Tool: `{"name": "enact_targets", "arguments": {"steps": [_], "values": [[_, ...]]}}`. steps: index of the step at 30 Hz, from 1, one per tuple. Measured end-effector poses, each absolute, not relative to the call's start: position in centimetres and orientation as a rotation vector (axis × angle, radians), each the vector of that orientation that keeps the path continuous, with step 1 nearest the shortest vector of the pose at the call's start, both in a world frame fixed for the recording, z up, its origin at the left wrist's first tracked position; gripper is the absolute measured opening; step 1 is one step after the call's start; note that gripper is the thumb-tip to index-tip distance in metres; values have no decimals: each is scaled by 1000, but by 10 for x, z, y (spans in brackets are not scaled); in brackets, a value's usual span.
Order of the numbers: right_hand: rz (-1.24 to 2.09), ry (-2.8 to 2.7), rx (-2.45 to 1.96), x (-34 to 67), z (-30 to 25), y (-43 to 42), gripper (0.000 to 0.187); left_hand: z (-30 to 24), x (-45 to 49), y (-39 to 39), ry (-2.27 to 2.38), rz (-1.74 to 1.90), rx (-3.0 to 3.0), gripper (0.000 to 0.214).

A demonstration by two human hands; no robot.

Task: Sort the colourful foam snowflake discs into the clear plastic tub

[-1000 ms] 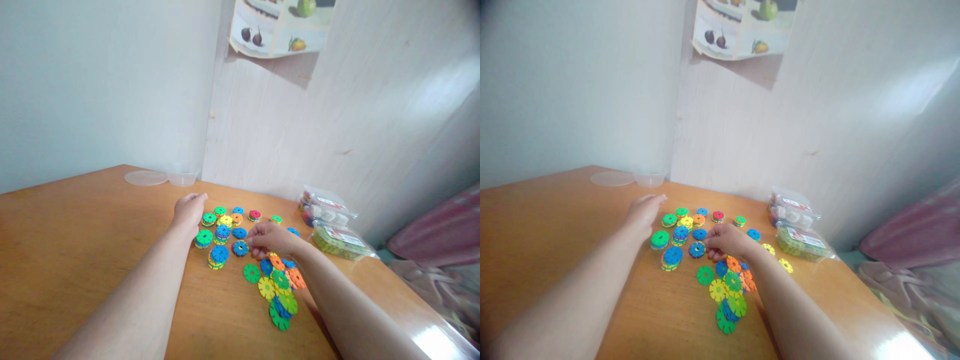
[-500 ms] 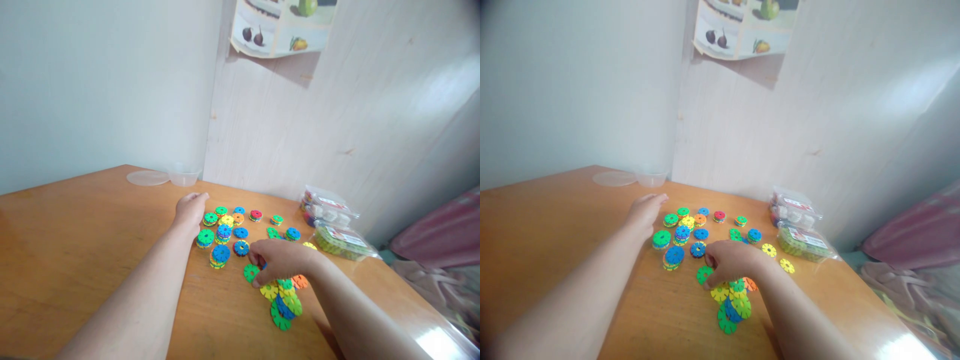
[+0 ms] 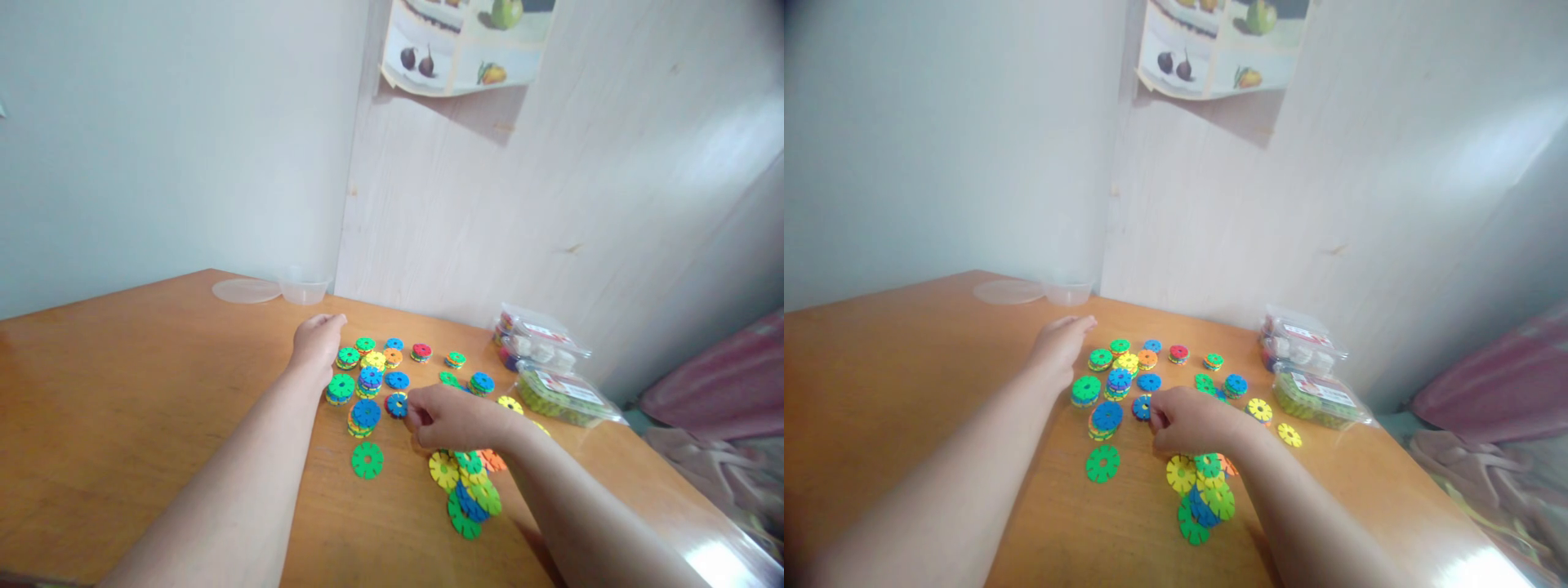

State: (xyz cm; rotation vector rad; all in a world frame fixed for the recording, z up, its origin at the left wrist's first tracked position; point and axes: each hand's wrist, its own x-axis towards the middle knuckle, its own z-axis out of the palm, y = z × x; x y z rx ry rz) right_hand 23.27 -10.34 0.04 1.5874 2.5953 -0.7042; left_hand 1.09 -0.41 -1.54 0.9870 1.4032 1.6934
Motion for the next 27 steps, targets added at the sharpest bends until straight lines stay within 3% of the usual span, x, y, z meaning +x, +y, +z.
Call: {"name": "enact_targets", "arguments": {"steps": [6, 14, 22, 27], "values": [[-637, 2735, 1545, 216, 9, -119, 10, -18, 11, -3, 1327, 1732, 998, 13], [-278, 2546, 1800, 169, 9, -148, 55, -14, 10, -8, 1382, 1717, 998, 13], [-484, 2479, 1828, 160, -6, -152, 41, -13, 10, -4, 1329, 1718, 966, 12], [-1031, 2616, 1756, 179, -13, -148, 22, -13, 10, -2, 1296, 1703, 934, 15]]}}
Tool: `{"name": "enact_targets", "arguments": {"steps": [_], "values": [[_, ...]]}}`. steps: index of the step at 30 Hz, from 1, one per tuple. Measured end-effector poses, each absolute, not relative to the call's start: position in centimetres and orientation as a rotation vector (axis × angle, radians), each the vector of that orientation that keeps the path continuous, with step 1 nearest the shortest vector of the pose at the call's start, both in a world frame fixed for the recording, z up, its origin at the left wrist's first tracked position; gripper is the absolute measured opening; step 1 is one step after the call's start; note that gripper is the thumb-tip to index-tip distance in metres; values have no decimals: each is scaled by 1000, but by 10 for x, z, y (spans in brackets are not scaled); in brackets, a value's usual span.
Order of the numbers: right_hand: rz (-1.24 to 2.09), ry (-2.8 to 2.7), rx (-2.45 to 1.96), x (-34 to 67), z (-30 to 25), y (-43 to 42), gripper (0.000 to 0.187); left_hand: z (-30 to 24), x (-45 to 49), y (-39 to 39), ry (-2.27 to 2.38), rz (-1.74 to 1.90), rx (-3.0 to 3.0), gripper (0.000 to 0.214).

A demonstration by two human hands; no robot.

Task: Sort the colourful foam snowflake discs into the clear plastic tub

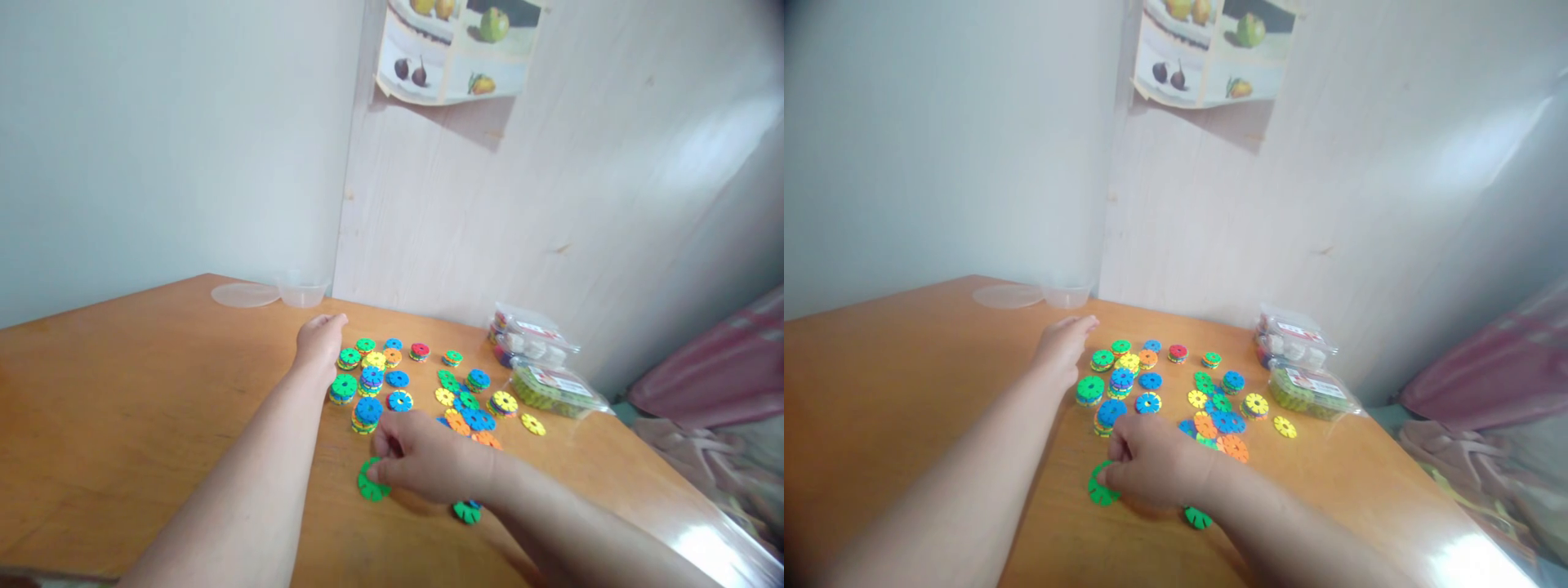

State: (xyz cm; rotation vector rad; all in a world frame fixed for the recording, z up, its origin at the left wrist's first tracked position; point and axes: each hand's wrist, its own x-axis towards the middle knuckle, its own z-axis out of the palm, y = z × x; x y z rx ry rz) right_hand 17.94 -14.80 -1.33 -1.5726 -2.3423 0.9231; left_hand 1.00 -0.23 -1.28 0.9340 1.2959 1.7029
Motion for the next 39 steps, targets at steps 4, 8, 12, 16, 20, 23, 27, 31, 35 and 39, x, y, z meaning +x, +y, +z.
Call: {"name": "enact_targets", "arguments": {"steps": [4, 8, 12, 16, 20, 23, 27, 31, 35, 39], "values": [[1087, -1959, -1560, 205, -8, -131, 19, -11, 11, -2, 1299, 1694, 936, 16], [1058, -1664, -1630, 226, -10, -104, 20, -11, 10, -3, 1327, 1683, 950, 17], [1114, -1587, -1620, 232, -23, -86, 20, -12, 10, -3, 1343, 1689, 958, 18], [959, -1766, -1734, 230, -28, -84, 22, -12, 10, -2, 1331, 1688, 952, 18], [674, -2028, -1879, 228, -23, -92, 52, -11, 11, -4, 1341, 1680, 949, 17], [623, -2164, -1901, 225, -21, -94, 57, -10, 11, -5, 1348, 1669, 939, 16], [442, -2223, -1958, 217, -21, -90, 35, -9, 11, -6, 1356, 1671, 940, 16], [455, -2239, -1909, 214, -23, -87, 32, -10, 11, -5, 1363, 1667, 954, 16], [514, -2177, -1897, 224, -17, -86, 44, -12, 10, -4, 1369, 1680, 964, 17], [265, -2137, -2012, 249, -1, -77, 32, -11, 11, -4, 1350, 1678, 946, 17]]}}
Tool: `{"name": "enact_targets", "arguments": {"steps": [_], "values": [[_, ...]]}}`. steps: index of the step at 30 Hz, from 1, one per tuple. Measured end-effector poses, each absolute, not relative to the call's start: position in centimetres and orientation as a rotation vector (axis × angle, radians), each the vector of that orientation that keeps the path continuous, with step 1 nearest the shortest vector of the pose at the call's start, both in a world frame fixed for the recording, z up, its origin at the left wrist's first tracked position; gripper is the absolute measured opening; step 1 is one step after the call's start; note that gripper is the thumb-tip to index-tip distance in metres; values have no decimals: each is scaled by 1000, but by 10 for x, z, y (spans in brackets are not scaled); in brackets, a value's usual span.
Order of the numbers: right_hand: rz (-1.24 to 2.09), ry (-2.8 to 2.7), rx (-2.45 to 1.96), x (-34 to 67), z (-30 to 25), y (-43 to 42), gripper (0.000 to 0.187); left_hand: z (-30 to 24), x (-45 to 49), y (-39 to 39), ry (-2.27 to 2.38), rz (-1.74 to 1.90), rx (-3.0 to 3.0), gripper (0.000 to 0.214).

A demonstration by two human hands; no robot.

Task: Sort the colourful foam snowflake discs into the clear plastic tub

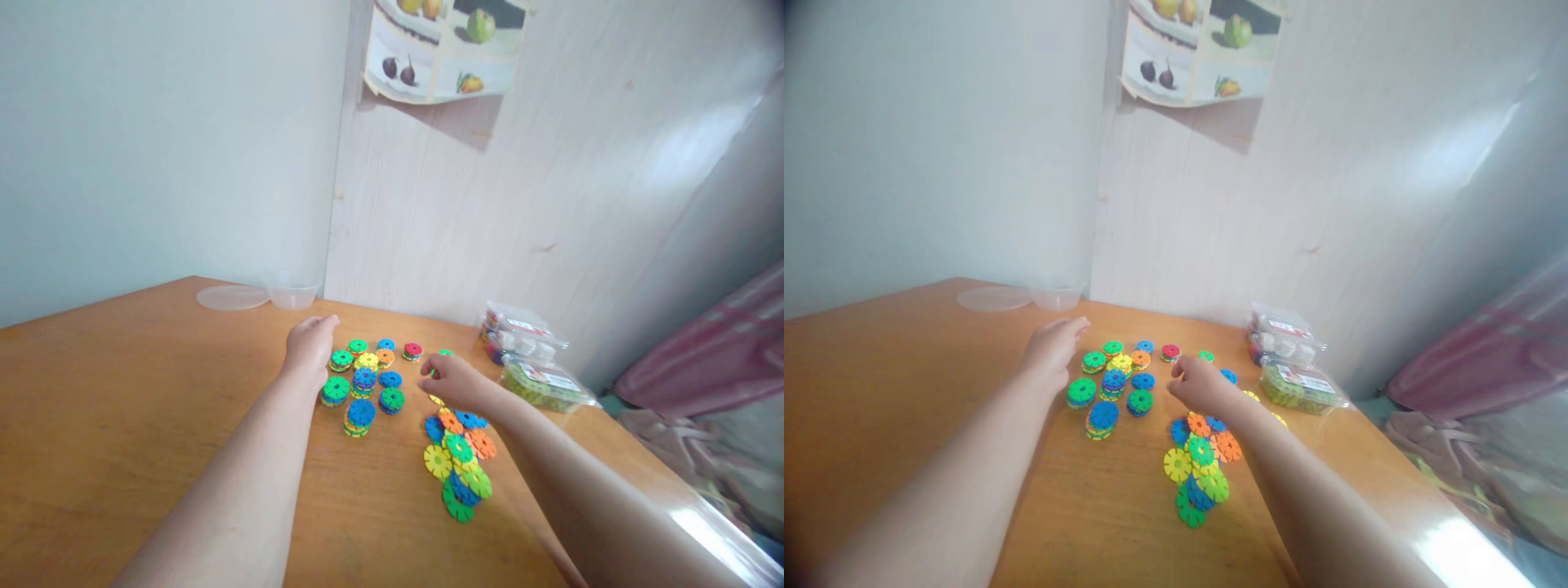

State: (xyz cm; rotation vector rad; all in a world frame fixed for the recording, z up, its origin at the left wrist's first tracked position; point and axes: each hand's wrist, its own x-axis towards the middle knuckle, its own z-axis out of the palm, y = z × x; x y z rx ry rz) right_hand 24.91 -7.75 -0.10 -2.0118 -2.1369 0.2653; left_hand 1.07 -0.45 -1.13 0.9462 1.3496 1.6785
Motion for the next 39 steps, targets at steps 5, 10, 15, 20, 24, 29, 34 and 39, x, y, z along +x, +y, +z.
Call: {"name": "enact_targets", "arguments": {"steps": [5, 10, 15, 20, 24, 29, 34, 39], "values": [[86, -2148, -2124, 275, 12, -59, 35, -9, 11, -6, 1346, 1680, 929, 18], [22, -2251, -2216, 273, 9, -44, 38, -8, 12, -8, 1326, 1681, 904, 18], [24, -2350, -2278, 256, 2, -43, 28, -9, 11, -6, 1336, 1680, 925, 18], [24, -2398, -2268, 248, 2, -45, 27, -12, 11, -3, 1333, 1677, 939, 19], [-6, -2397, -2251, 254, 8, -41, 32, -14, 10, -3, 1351, 1668, 963, 20], [8, -2388, -2299, 260, 5, -41, 41, -15, 10, -3, 1359, 1672, 980, 22], [35, -2384, -2328, 256, -3, -43, 51, -14, 11, -3, 1353, 1674, 973, 21], [38, -2384, -2262, 244, 4, -41, 37, -17, 10, 0, 1344, 1682, 974, 19]]}}
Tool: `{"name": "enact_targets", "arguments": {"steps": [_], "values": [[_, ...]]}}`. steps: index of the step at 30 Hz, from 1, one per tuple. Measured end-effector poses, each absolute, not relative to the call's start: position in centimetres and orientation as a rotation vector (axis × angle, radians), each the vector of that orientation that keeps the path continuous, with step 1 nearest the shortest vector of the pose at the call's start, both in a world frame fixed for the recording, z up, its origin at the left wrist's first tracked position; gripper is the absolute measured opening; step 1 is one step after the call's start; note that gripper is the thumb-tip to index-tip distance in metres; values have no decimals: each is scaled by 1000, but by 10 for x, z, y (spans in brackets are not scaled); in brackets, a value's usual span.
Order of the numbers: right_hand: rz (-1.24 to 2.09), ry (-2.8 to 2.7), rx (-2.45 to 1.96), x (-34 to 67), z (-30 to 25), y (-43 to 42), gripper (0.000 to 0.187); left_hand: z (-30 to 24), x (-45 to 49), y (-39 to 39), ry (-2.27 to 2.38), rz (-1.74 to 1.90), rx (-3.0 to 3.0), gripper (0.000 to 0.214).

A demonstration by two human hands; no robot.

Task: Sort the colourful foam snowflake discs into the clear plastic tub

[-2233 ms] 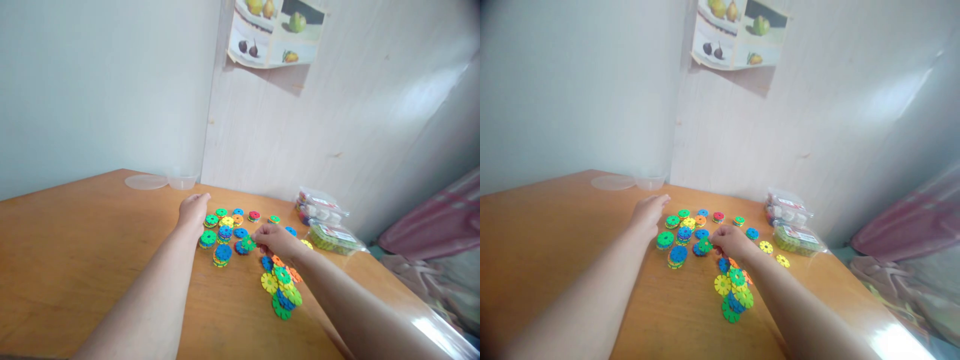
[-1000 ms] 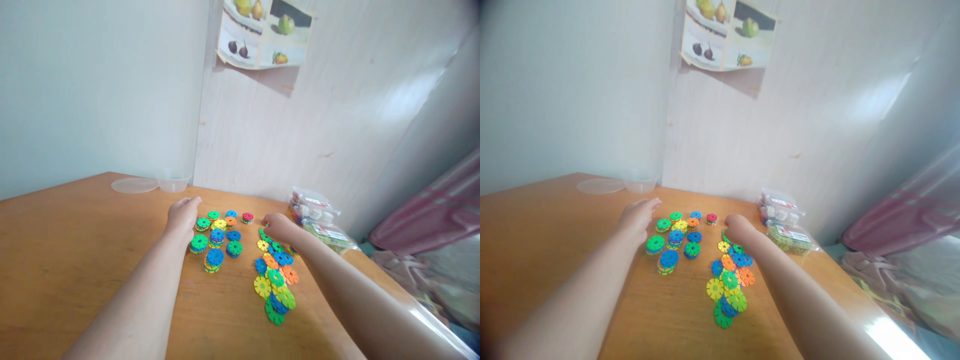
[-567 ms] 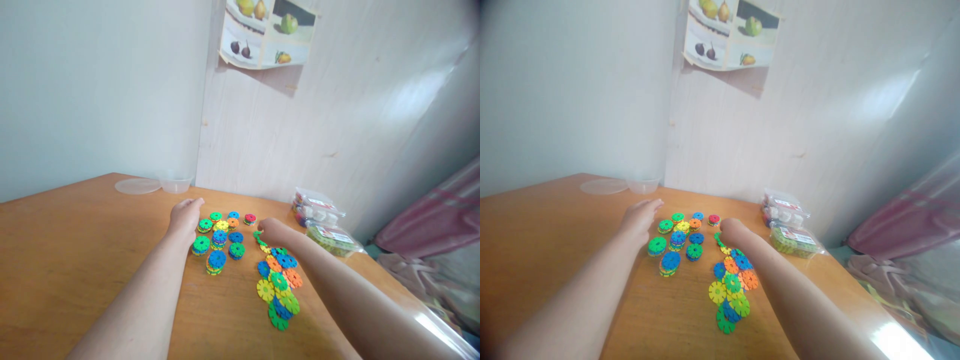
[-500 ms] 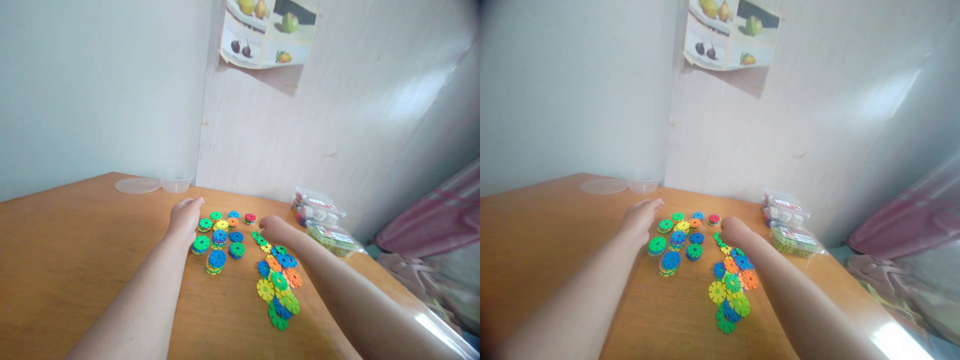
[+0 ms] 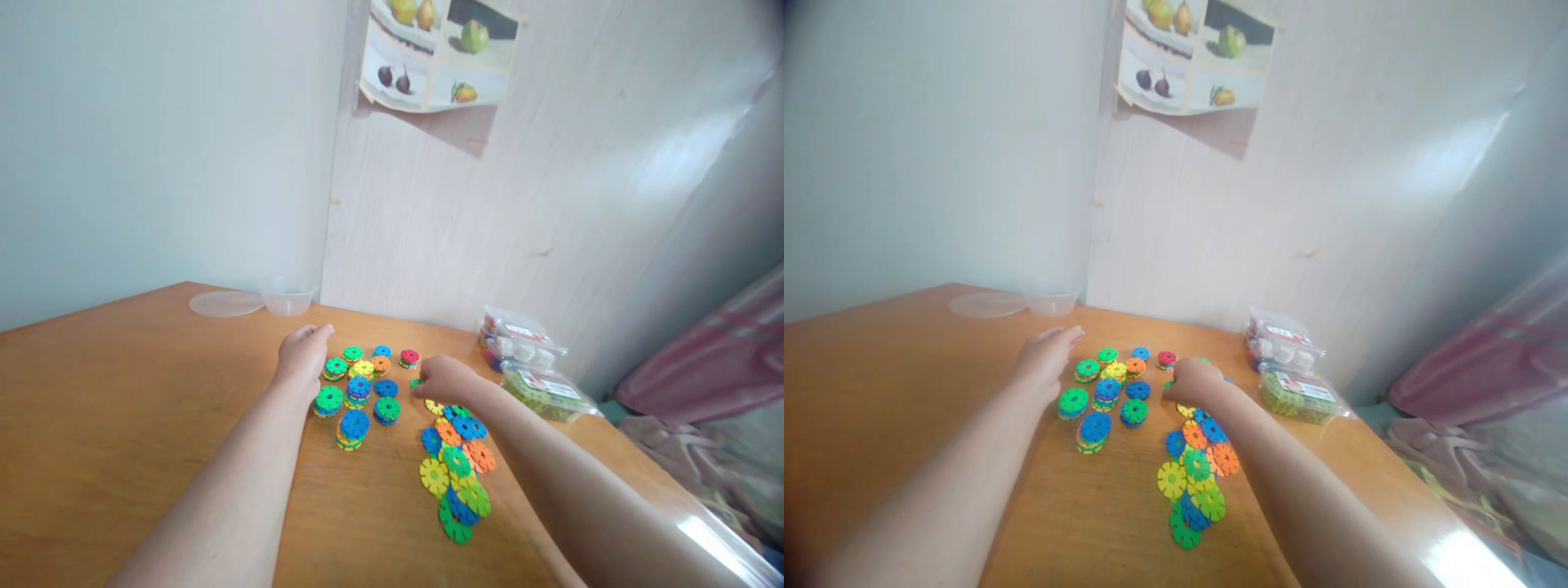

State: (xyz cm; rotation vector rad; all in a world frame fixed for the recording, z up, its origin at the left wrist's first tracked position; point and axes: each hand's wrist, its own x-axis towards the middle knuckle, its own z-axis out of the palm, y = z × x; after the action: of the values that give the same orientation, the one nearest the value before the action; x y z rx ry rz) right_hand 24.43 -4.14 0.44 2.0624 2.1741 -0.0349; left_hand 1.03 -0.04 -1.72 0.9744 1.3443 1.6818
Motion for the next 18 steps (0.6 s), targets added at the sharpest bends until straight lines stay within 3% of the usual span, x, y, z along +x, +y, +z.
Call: {"name": "enact_targets", "arguments": {"steps": [10, 15, 18], "values": [[-191, 2363, 2010, 210, 8, -28, 48, -13, 10, -5, 1379, 1671, 968, 18], [-153, 2312, 2053, 226, 9, -26, 30, -14, 9, -5, 1382, 1671, 993, 18], [-141, 2251, 2050, 241, 10, -27, 31, -16, 9, -3, 1381, 1671, 1009, 18]]}}
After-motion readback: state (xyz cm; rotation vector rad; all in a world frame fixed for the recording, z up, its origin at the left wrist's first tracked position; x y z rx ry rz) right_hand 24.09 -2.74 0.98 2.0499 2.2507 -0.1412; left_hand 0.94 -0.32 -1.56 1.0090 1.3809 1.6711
